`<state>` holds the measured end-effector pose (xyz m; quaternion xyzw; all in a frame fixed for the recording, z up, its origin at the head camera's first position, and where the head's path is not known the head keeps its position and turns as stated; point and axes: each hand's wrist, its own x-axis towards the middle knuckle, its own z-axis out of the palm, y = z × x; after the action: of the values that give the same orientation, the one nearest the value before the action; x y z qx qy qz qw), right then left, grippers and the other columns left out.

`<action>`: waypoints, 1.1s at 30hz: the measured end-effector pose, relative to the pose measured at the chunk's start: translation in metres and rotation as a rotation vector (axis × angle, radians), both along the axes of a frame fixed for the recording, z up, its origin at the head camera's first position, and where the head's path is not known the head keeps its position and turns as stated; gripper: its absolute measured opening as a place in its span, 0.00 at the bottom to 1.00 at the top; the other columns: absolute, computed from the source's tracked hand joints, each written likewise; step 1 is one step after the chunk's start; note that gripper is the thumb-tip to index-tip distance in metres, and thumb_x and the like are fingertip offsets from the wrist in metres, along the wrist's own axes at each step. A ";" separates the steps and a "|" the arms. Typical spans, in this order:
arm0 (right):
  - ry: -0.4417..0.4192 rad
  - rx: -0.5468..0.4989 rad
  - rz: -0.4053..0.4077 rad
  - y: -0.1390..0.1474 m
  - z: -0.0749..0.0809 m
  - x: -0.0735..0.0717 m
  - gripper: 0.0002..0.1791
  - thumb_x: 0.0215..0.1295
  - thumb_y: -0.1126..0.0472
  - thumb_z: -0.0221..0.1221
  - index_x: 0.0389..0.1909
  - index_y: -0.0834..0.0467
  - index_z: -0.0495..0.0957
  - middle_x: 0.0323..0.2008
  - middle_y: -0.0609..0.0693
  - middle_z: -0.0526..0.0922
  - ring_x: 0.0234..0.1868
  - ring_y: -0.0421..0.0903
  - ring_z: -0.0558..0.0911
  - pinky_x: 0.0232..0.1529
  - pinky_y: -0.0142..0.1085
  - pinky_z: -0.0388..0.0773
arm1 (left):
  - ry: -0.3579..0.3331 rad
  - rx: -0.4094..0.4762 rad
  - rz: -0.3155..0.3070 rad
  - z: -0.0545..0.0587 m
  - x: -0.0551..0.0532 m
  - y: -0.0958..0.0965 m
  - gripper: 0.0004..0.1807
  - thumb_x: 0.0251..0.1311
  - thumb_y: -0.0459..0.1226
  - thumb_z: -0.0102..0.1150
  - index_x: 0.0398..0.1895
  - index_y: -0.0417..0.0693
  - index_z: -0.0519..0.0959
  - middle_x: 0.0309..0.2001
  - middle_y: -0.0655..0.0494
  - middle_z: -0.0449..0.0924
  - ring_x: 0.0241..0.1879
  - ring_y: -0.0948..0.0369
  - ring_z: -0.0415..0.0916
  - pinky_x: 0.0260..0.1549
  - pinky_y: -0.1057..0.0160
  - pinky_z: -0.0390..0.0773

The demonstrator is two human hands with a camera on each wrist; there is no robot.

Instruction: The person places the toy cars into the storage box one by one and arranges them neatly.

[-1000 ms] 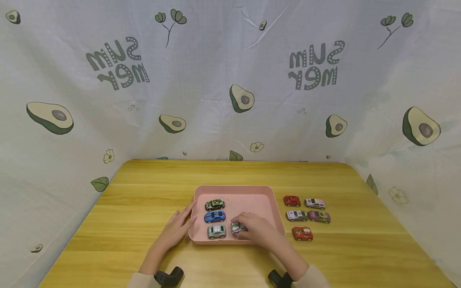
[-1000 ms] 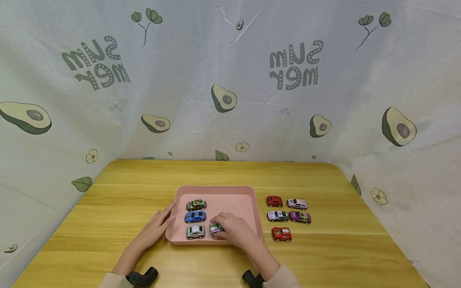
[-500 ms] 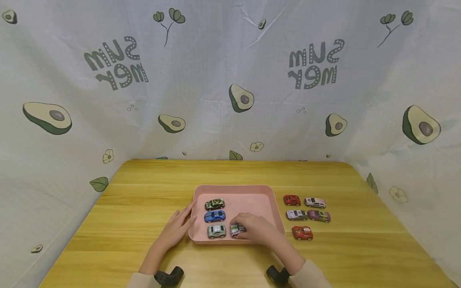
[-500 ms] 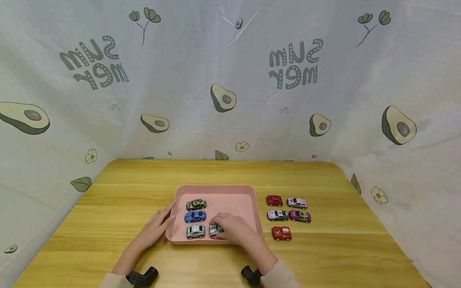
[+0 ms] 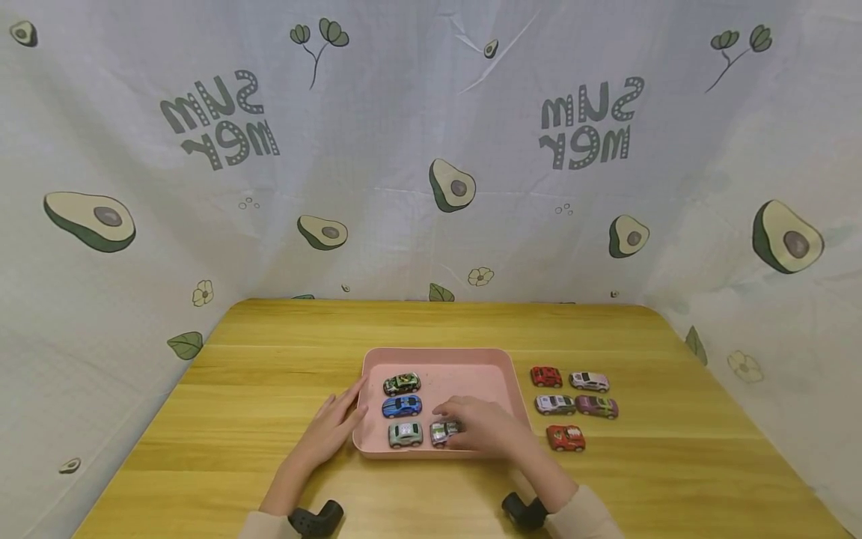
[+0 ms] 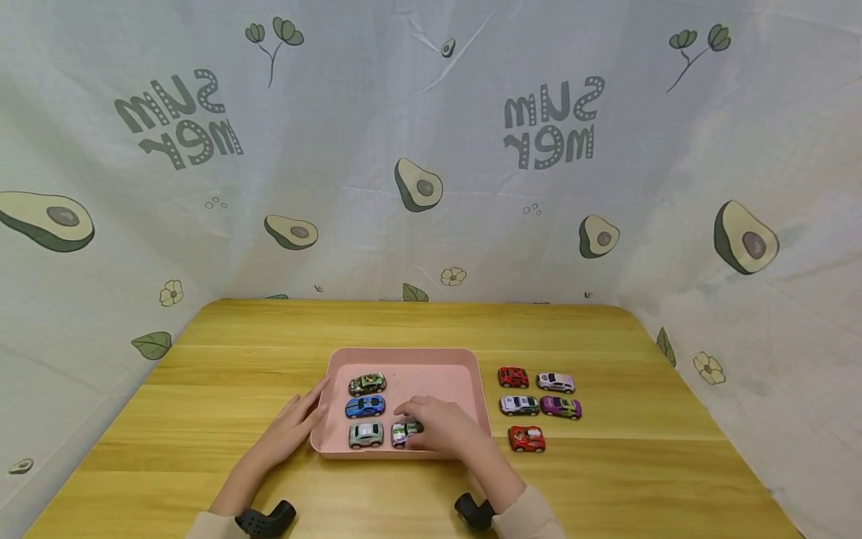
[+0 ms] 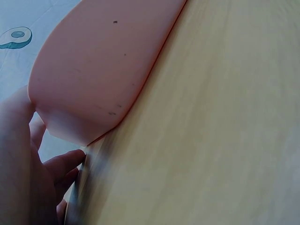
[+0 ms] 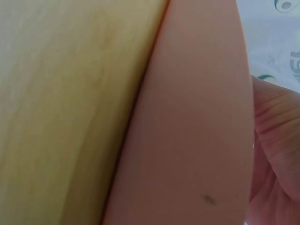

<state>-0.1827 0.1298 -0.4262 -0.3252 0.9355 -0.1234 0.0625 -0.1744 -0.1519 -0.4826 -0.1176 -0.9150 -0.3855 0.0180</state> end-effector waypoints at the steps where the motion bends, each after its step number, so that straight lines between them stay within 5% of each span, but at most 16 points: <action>1: 0.011 -0.006 -0.003 0.001 0.001 0.000 0.23 0.53 0.51 0.63 0.51 0.52 0.75 0.48 0.45 0.80 0.50 0.42 0.77 0.50 0.39 0.76 | -0.001 0.001 0.000 0.000 0.000 0.000 0.29 0.65 0.52 0.42 0.69 0.61 0.55 0.67 0.49 0.60 0.67 0.50 0.57 0.69 0.46 0.43; 10: 0.161 -0.183 -0.068 0.015 0.007 0.002 0.21 0.54 0.57 0.63 0.50 0.56 0.76 0.48 0.51 0.80 0.52 0.50 0.77 0.53 0.45 0.75 | -0.004 -0.006 0.006 0.000 0.000 -0.001 0.29 0.65 0.52 0.41 0.69 0.61 0.55 0.67 0.48 0.59 0.67 0.49 0.57 0.69 0.46 0.43; 21: 0.282 -0.223 -0.201 0.035 0.005 0.009 0.24 0.53 0.55 0.63 0.53 0.54 0.75 0.52 0.51 0.78 0.55 0.51 0.76 0.55 0.49 0.73 | 0.004 -0.002 -0.001 -0.001 0.001 -0.001 0.29 0.65 0.51 0.42 0.69 0.60 0.55 0.67 0.49 0.60 0.67 0.50 0.57 0.69 0.46 0.43; 33: 0.430 -0.192 -0.258 0.067 0.005 0.013 0.27 0.47 0.55 0.67 0.51 0.57 0.76 0.50 0.55 0.80 0.51 0.55 0.77 0.54 0.54 0.71 | 0.003 -0.005 0.000 -0.002 0.000 -0.001 0.29 0.66 0.51 0.41 0.69 0.61 0.55 0.67 0.49 0.60 0.67 0.49 0.57 0.69 0.45 0.43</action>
<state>-0.1692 0.1968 -0.4214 -0.2265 0.9450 -0.1465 -0.1851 -0.1739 -0.1530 -0.4841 -0.1184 -0.9158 -0.3832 0.0191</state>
